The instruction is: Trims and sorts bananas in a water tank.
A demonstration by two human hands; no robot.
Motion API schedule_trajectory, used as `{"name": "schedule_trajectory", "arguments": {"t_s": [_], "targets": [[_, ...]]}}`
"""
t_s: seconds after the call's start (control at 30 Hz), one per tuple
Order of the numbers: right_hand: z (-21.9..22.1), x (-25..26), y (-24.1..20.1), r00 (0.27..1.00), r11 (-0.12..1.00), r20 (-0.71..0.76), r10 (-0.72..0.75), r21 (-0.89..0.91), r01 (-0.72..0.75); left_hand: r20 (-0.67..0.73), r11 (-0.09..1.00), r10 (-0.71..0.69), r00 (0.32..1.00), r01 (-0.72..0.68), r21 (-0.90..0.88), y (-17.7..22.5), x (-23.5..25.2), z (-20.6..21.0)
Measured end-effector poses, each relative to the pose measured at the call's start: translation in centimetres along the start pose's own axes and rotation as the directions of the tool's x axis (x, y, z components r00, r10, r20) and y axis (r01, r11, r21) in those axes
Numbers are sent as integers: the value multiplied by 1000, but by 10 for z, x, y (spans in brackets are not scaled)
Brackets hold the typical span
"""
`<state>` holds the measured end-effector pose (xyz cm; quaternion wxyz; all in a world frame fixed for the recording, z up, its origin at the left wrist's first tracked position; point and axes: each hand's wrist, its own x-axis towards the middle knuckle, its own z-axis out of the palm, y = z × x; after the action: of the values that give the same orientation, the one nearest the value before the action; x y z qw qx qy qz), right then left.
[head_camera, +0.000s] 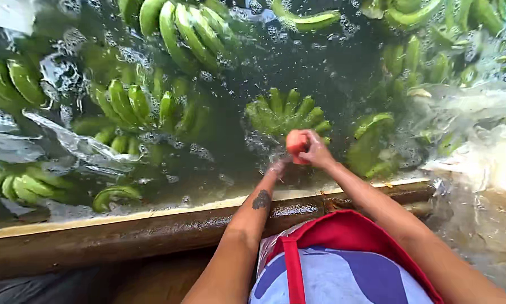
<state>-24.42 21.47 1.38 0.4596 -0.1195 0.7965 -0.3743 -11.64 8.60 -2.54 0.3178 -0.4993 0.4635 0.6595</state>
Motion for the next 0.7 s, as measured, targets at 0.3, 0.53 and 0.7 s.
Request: {"name": "schedule_trajectory", "arguments": {"t_s": [0.3, 0.53, 0.7], "targets": [[-96, 104, -26, 974, 937, -228, -12, -344, -69, -19, 890, 455, 890, -456, -20, 7, 31, -22], [-197, 18, 13, 813, 932, -581, 33, -276, -236, -171, 864, 444, 880, -471, -180, 30, 13, -75], [-193, -85, 68, 811, 895, -553, 190, -243, -375, -170, 880, 144, 975, -205, -429, 2, 1, -68]]}}
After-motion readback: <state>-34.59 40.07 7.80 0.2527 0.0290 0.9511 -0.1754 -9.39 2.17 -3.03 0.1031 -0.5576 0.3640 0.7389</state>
